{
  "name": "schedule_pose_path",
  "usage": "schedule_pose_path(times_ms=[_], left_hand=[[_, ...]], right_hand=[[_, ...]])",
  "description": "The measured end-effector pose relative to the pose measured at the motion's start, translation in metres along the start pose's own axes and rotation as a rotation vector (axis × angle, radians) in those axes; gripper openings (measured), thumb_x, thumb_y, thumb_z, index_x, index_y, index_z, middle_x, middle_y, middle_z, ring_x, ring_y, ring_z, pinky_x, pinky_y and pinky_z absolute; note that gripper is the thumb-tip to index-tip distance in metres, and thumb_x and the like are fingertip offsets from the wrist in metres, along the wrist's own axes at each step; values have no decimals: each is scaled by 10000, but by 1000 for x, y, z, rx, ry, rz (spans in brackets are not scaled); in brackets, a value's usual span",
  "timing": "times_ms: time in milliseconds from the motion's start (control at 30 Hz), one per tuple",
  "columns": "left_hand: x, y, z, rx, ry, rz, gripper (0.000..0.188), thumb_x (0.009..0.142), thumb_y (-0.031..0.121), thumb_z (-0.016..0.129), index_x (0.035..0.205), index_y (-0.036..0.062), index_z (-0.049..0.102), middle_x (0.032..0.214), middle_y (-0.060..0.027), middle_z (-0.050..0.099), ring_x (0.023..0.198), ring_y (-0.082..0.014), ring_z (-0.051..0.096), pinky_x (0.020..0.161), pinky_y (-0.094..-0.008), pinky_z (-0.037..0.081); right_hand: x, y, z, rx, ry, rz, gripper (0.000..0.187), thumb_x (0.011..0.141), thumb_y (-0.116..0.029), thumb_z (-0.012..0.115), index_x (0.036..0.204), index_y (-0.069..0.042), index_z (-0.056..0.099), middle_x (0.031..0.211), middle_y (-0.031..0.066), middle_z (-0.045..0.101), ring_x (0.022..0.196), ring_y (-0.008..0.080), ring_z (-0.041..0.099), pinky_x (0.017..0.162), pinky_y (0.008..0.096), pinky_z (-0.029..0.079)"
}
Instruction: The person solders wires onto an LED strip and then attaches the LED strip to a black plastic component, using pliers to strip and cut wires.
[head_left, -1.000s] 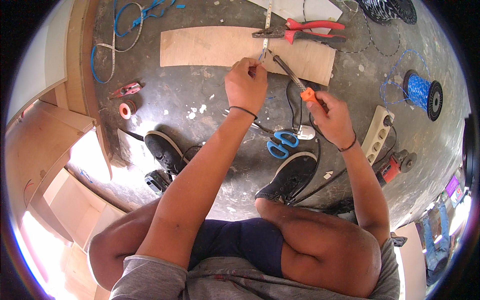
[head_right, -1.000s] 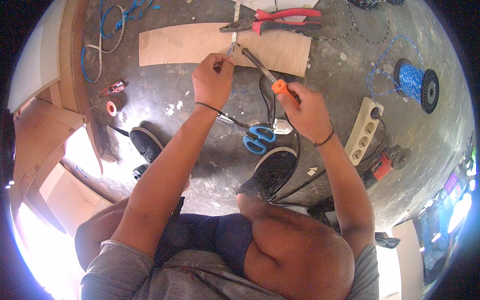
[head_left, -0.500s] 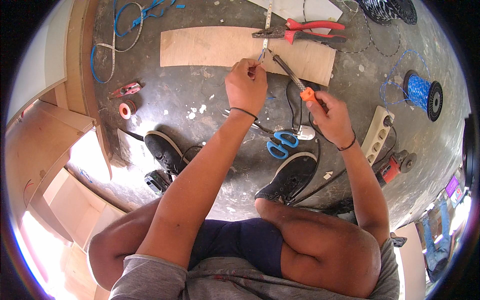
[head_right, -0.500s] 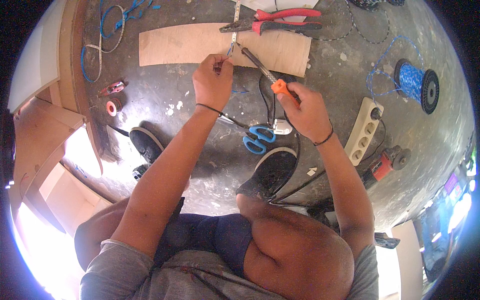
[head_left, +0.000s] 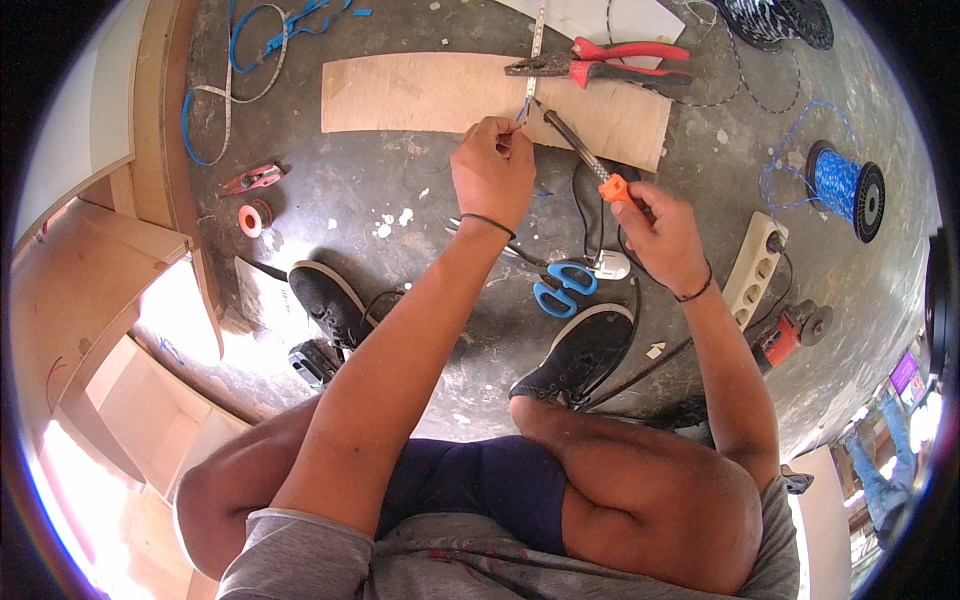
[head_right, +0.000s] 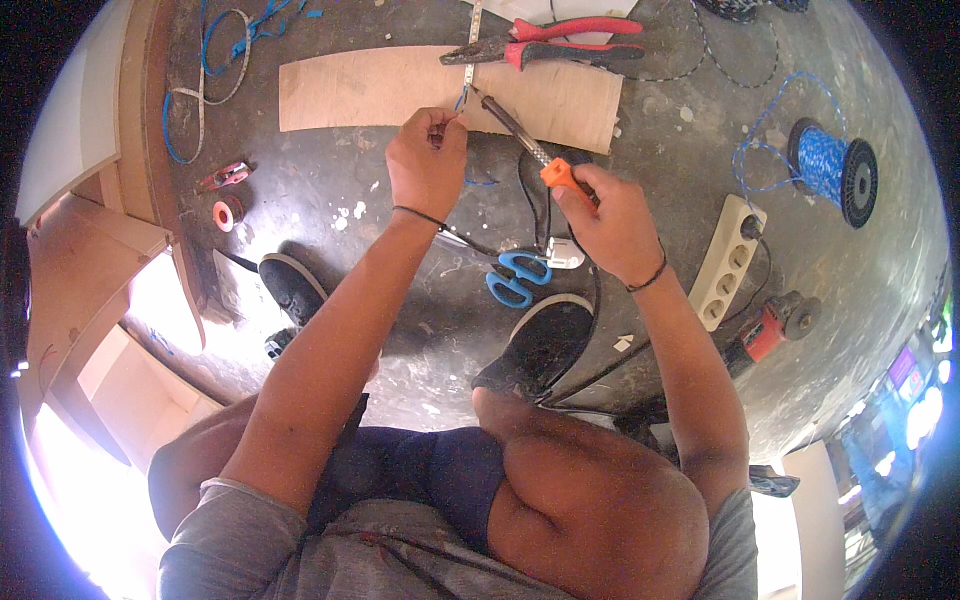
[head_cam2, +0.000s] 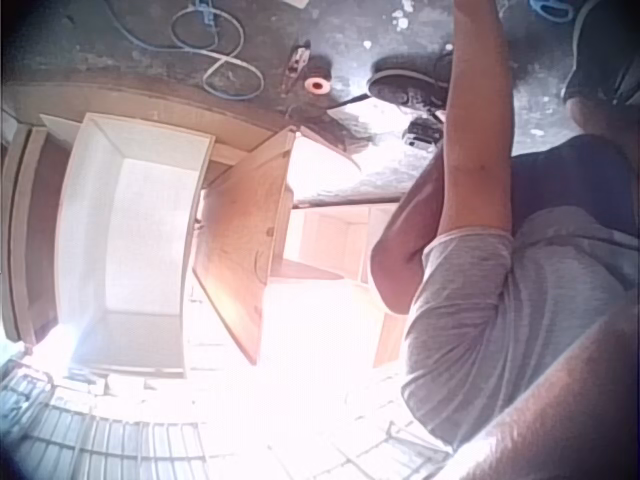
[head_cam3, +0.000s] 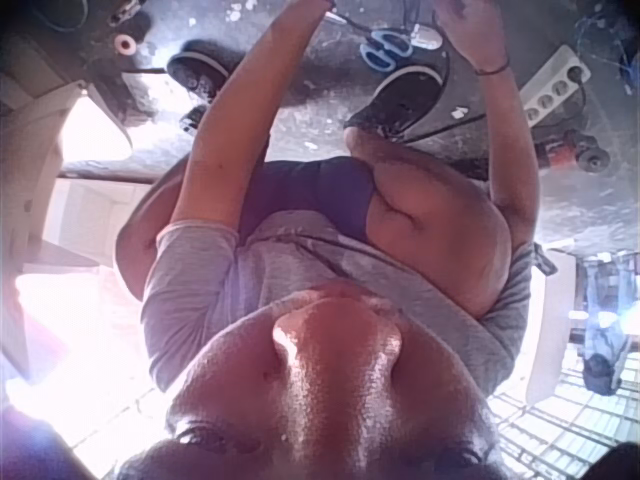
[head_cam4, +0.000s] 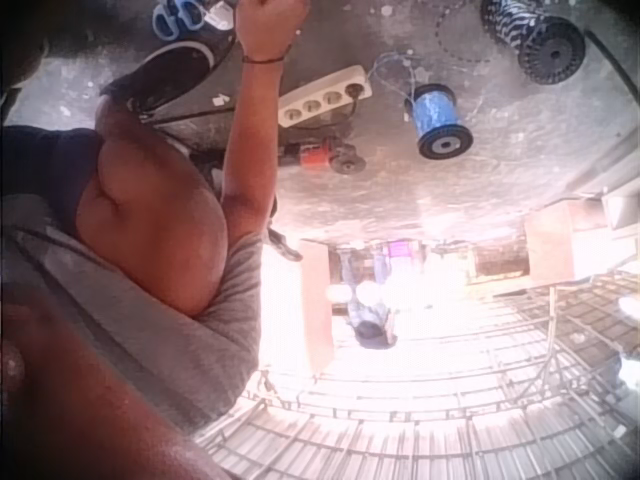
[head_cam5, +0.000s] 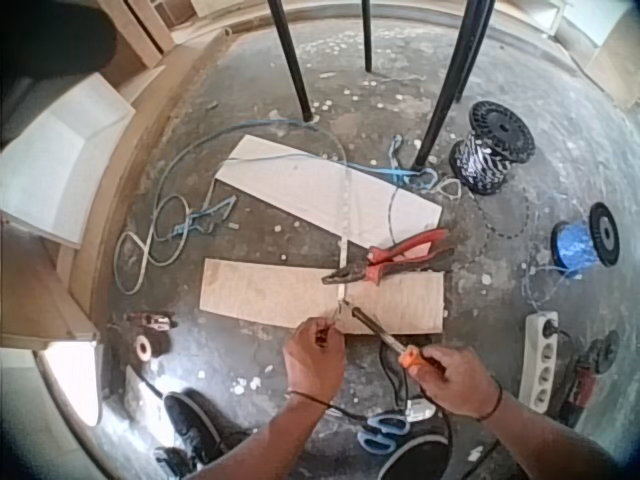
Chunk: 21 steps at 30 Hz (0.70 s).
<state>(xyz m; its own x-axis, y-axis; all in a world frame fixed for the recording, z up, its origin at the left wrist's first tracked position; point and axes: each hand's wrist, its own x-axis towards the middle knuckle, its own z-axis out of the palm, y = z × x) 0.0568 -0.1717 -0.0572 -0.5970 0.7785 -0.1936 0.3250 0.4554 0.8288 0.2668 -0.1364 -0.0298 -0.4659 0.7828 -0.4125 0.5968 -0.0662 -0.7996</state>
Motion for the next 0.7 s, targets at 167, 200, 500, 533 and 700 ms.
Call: schedule_pose_path(times_ms=[167, 200, 500, 533, 700], left_hand=[[0, -1, 0, 1, -2, 1, 126, 801, 90, 618, 829, -30, 644, 777, -163, 647, 672, -247, 630, 648, -325, 502], [0, -1, 0, -2, -3, 0, 125, 800, 89, 618, 830, -30, 644, 777, -163, 647, 670, -247, 630, 647, -326, 502], [0, -1, 0, 1, 1, 8, 129, 799, 95, 618, 813, -31, 645, 773, -160, 646, 678, -246, 633, 652, -327, 503], [0, -1, 0, 1, 1, 8, 129, 799, 95, 618, 813, -31, 645, 773, -160, 646, 678, -246, 633, 652, -327, 503], [1, -3, 1, 4, 3, 28, 126, 794, 90, 616, 814, -30, 647, 769, -160, 643, 679, -251, 632, 652, -331, 501]], right_hand=[[0, -2, -1, -12, -14, 14, 242, 861, -217, 650, 893, 17, 601, 647, 191, 540, 529, 292, 520, 523, 350, 408], [0, -2, -1, -17, -16, 11, 245, 862, -220, 649, 895, 17, 601, 651, 192, 542, 532, 294, 524, 524, 352, 409], [0, -3, -1, -8, -24, 42, 249, 863, -226, 648, 903, 17, 607, 649, 189, 543, 531, 293, 527, 522, 356, 407], [0, -3, -1, -8, -24, 42, 249, 863, -226, 648, 903, 17, 607, 649, 189, 543, 531, 293, 527, 522, 356, 407], [0, -4, -2, -18, -24, 36, 242, 862, -217, 648, 901, 19, 608, 645, 187, 545, 529, 288, 531, 520, 350, 408]])
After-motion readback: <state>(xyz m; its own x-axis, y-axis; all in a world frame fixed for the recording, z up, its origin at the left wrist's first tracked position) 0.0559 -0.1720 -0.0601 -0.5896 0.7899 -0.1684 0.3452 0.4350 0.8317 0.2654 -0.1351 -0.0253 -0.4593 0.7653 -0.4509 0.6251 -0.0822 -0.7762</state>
